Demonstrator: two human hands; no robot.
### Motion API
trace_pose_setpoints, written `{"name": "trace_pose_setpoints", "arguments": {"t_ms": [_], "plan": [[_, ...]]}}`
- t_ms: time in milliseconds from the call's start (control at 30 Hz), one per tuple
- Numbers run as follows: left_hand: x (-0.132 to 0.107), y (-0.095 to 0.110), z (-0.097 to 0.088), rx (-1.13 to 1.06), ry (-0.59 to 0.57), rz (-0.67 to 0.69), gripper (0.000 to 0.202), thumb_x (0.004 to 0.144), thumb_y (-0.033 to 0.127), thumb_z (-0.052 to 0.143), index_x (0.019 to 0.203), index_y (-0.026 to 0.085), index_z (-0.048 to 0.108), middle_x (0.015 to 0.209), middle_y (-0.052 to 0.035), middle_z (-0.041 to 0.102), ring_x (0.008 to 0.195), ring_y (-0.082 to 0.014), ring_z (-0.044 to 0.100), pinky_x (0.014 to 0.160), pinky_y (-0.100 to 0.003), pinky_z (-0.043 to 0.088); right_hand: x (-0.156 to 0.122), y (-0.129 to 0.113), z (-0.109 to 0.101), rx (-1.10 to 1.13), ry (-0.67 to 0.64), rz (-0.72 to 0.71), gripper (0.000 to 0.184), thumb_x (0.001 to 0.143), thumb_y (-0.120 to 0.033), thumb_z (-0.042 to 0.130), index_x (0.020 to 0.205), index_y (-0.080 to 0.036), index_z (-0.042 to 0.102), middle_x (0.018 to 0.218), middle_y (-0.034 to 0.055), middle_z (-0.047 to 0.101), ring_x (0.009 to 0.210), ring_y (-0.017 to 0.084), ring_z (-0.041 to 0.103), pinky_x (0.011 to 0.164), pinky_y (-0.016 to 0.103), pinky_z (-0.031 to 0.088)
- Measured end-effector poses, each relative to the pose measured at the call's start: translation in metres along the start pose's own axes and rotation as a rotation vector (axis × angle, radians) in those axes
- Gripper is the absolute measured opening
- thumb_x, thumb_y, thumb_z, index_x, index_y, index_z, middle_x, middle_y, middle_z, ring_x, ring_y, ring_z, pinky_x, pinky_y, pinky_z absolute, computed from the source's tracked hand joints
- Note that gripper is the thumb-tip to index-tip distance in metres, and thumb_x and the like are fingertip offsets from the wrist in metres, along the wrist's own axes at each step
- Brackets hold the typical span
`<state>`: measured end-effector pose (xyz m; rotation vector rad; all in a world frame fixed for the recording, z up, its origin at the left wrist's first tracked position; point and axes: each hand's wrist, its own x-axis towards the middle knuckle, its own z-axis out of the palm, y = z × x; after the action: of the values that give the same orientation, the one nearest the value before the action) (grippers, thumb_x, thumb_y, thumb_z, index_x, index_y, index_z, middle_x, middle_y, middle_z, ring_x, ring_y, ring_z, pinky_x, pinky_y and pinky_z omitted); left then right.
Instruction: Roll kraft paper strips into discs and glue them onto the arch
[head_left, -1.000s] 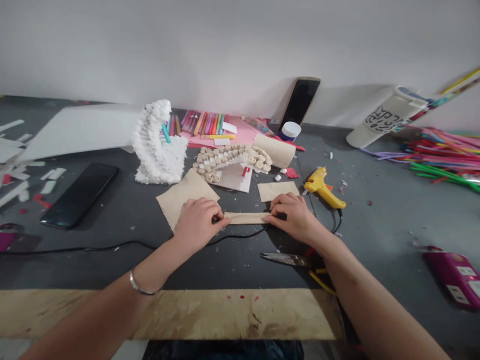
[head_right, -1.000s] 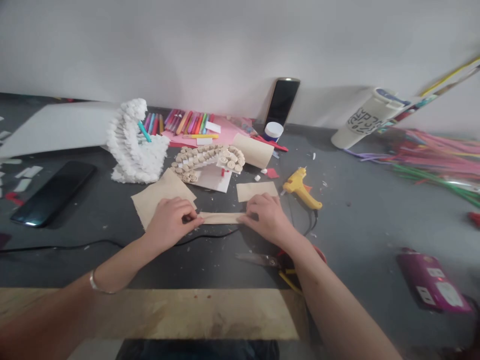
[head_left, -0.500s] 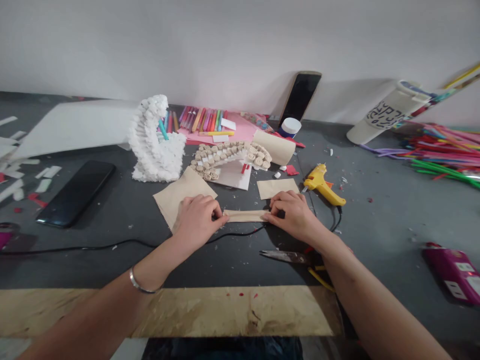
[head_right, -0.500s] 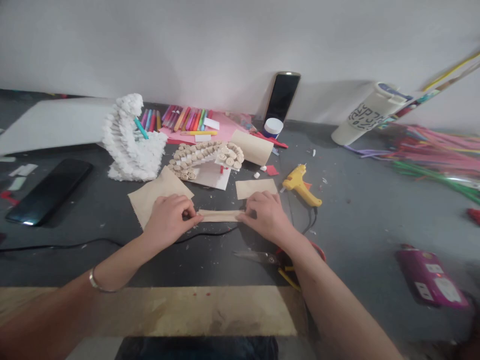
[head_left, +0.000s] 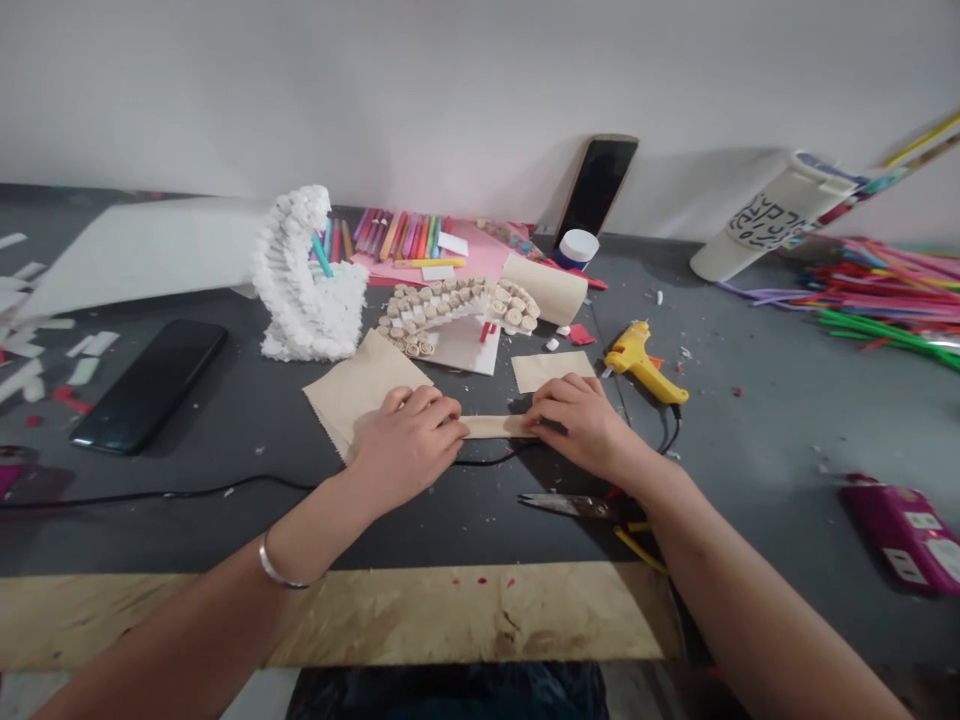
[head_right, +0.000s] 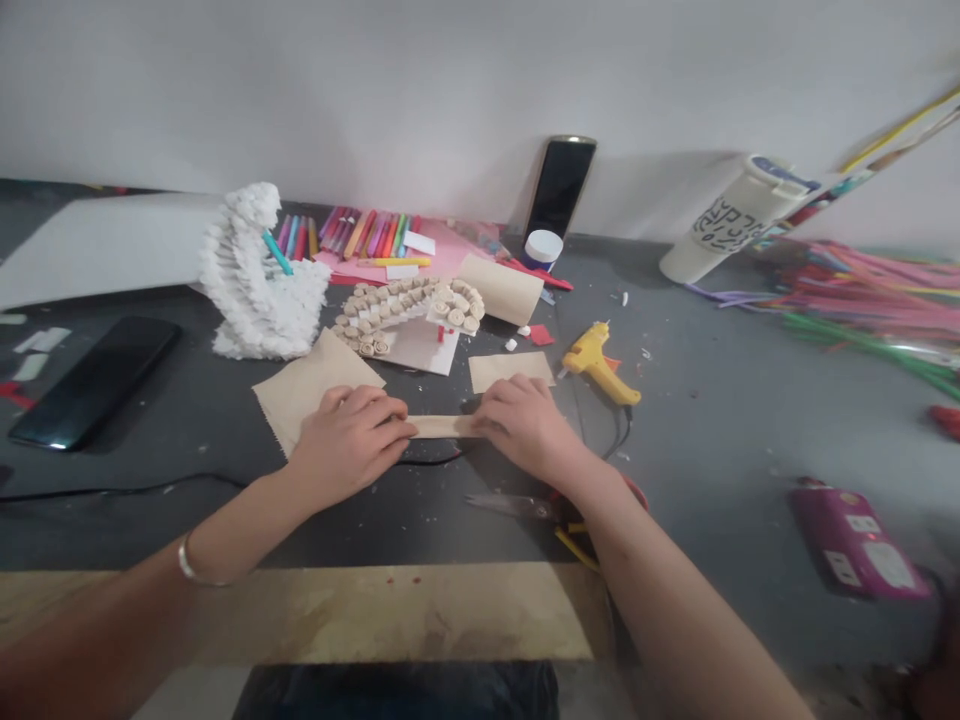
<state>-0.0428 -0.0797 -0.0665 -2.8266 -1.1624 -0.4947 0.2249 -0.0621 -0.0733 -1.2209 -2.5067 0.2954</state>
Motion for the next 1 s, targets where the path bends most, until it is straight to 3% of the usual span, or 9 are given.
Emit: {"name": "trace_pose_setpoints", "arguments": {"t_ms": [133,400,767,900,1000], "plan": [[0.001,0.000,0.003,0.025,0.014,0.010,0.018,0.093,0.034,0.055,0.089,0.022,0.068,0.097,-0.0027,0.067,0.098,-0.0214,0.053,0.083,-0.040,0.031,-0.001,-0.008,-0.004,-0.061,0.000,-0.060,0.008,0.087,-0.022,0.060,0.086,-0.023,0.068,0.088,0.0038,0.068,0.086,0.021,0.054,0.081,0.037,0.033],[0.005,0.000,0.004,0.020,-0.055,-0.018,0.028,0.098,0.025,0.042,0.087,0.022,0.068,0.093,-0.0055,0.069,0.095,-0.0215,0.054,0.085,-0.041,0.030,0.003,-0.017,-0.009,-0.174,-0.055,-0.066,0.015,0.090,-0.031,0.058,0.083,-0.022,0.067,0.086,0.0058,0.069,0.088,0.023,0.055,0.081,0.039,0.031],[0.008,0.001,0.002,-0.001,-0.072,-0.048,0.024,0.097,0.031,0.044,0.092,0.018,0.064,0.093,-0.0071,0.070,0.096,-0.0236,0.056,0.085,-0.041,0.030,0.006,-0.020,-0.007,-0.241,-0.048,-0.101,0.028,0.096,-0.027,0.046,0.078,-0.021,0.066,0.085,0.0052,0.069,0.087,0.021,0.054,0.082,0.038,0.030],[0.007,0.000,0.000,-0.051,-0.059,-0.060,0.026,0.098,0.030,0.042,0.093,0.020,0.065,0.096,-0.0062,0.071,0.098,-0.0225,0.057,0.086,-0.041,0.030,0.005,-0.021,-0.009,-0.186,-0.023,-0.092,0.022,0.094,-0.023,0.047,0.079,-0.020,0.062,0.085,0.0055,0.068,0.086,0.021,0.055,0.081,0.037,0.033],[0.007,0.001,-0.002,-0.184,-0.034,-0.177,0.026,0.098,0.031,0.043,0.091,0.021,0.067,0.094,-0.0050,0.072,0.096,-0.0211,0.059,0.088,-0.040,0.031,0.004,-0.023,-0.010,-0.078,0.022,-0.048,0.013,0.088,-0.018,0.049,0.080,-0.020,0.059,0.085,0.0069,0.067,0.084,0.022,0.056,0.080,0.037,0.036]]}}
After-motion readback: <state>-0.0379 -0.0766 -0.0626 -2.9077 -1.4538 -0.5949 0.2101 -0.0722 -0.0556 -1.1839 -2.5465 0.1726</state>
